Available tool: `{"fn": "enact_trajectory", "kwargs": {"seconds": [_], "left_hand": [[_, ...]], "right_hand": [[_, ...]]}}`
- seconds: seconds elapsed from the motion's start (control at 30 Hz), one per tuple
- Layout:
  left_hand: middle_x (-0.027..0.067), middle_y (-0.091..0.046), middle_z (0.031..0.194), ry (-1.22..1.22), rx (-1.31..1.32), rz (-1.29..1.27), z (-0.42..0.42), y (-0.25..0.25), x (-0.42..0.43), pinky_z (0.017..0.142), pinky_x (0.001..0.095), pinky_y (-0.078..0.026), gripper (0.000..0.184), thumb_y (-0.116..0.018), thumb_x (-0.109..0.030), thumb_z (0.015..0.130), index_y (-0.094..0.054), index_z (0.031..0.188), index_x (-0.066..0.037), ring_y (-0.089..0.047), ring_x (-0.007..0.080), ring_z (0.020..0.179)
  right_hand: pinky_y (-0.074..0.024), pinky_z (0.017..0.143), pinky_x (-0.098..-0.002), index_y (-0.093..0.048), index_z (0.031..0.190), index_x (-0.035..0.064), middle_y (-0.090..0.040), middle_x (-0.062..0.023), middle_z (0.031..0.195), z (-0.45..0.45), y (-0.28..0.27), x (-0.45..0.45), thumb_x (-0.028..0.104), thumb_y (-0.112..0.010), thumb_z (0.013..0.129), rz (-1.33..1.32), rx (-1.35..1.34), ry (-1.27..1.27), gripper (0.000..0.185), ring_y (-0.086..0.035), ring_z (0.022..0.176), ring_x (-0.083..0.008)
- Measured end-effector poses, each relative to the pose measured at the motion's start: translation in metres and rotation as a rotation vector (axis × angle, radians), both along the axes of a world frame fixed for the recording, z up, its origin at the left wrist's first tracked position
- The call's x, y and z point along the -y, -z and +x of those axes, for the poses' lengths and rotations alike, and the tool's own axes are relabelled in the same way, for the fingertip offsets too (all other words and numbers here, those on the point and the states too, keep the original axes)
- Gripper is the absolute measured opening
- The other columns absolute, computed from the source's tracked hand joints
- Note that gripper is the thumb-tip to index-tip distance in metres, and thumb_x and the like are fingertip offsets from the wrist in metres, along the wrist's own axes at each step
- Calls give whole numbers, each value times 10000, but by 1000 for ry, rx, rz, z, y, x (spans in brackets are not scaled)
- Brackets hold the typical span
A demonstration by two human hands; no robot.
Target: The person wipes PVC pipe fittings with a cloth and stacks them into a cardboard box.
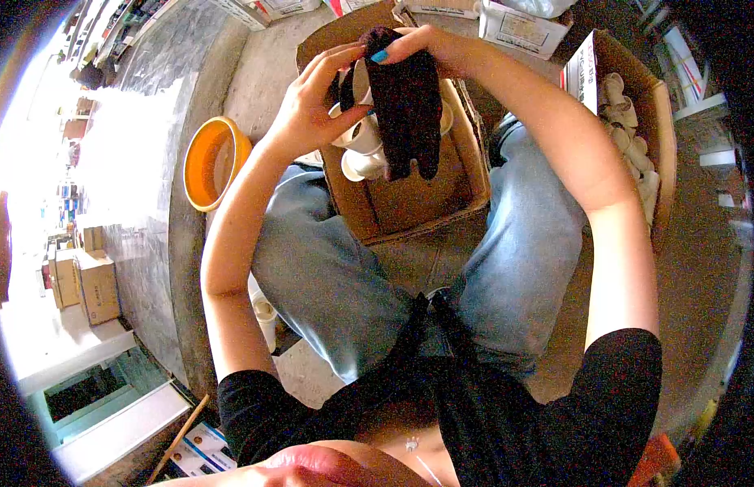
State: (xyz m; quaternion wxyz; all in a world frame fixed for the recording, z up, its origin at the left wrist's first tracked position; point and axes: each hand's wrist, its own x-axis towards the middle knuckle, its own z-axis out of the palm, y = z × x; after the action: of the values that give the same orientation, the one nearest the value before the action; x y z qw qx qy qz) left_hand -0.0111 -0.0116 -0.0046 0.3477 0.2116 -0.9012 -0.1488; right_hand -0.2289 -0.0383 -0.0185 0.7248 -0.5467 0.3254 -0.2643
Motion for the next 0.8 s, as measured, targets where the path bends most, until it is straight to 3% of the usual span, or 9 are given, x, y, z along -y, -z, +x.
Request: {"fn": "enact_trajectory", "kwargs": {"seconds": [0.17, 0.27, 0.37, 0.5, 0.63, 0.67, 0.7, 0.73, 0.8], "left_hand": [[130, -555, 1076, -89, 57, 96, 1, -5, -5, 838, 341, -459, 598, -728, -128, 607, -472, 1143, -54, -562, 270, 981], [145, -588, 982, -121, -33, 129, -2, -2, -7, 818, 346, -468, 608, -750, -122, 562, -451, 1082, -19, -587, 269, 926], [150, -596, 964, -205, -149, 302, -4, 1, -8, 795, 332, -482, 631, -770, -127, 542, -428, 1059, -14, -600, 243, 901], [151, -596, 956, -389, -273, 585, -5, 3, -6, 758, 317, -495, 659, -791, -147, 537, -406, 1051, 5, -601, 218, 866], [163, -577, 923, -417, -510, 901, 5, 31, 16, 695, 307, -515, 651, -786, -147, 564, -421, 1058, 67, -589, 214, 819], [168, -575, 908, -436, -568, 1039, 6, 25, 16, 678, 300, -519, 595, -758, -122, 598, -430, 1055, 74, -588, 216, 807], [173, -572, 893, -453, -626, 1177, 6, 20, 16, 660, 292, -523, 540, -729, -97, 632, -440, 1051, 80, -588, 217, 795], [151, -571, 847, -406, -644, 1242, 11, 20, 18, 624, 301, -513, 364, -655, -109, 715, -499, 989, 73, -577, 203, 717], [133, -571, 810, -292, -739, 1358, 19, 35, 31, 609, 306, -498, 303, -623, -150, 749, -531, 953, 55, -561, 193, 677]], "right_hand": [[-478, 758, -312, -494, 1109, 37, -602, -97, 923, 2, 0, -3, 293, -690, 637, -12, 4, -66, 572, -593, 794, -187], [-461, 817, -321, -476, 1156, 34, -578, -105, 1030, -1, 1, 6, 280, -715, 651, -208, -141, -223, 611, -576, 898, -199], [-406, 895, -307, -332, 1289, 20, -472, -99, 1202, 7, -2, 7, 140, -689, 618, -618, -86, -209, 769, -478, 1056, -163], [-311, 999, -329, -263, 1340, 115, -424, -108, 1273, 17, -14, -8, 44, -658, 615, -827, -467, -148, 829, -443, 1138, -216], [-414, 859, -390, -300, 1315, 125, -540, -142, 1054, 31, 0, -16, 242, -726, 603, -1388, -654, 141, 839, -534, 990, -286], [-317, 942, -411, -262, 1340, 156, -479, -101, 1166, 37, 1, -21, 180, -724, 626, -1429, -757, 188, 850, -490, 1069, -251], [-371, 873, -433, -315, 1296, 73, -526, -116, 1062, 43, 4, -23, 262, -726, 604, -1599, -763, 289, 827, -520, 1007, -256], [-357, 892, -435, -314, 1293, 66, -515, -125, 1092, 50, 6, -27, 268, -731, 596, -1573, -784, 361, 836, -508, 1026, -266], [-335, 923, -432, -328, 1277, 47, -491, -140, 1143, 58, 5, -35, 267, -710, 615, -1610, -862, 503, 795, -482, 1063, -282]]}}
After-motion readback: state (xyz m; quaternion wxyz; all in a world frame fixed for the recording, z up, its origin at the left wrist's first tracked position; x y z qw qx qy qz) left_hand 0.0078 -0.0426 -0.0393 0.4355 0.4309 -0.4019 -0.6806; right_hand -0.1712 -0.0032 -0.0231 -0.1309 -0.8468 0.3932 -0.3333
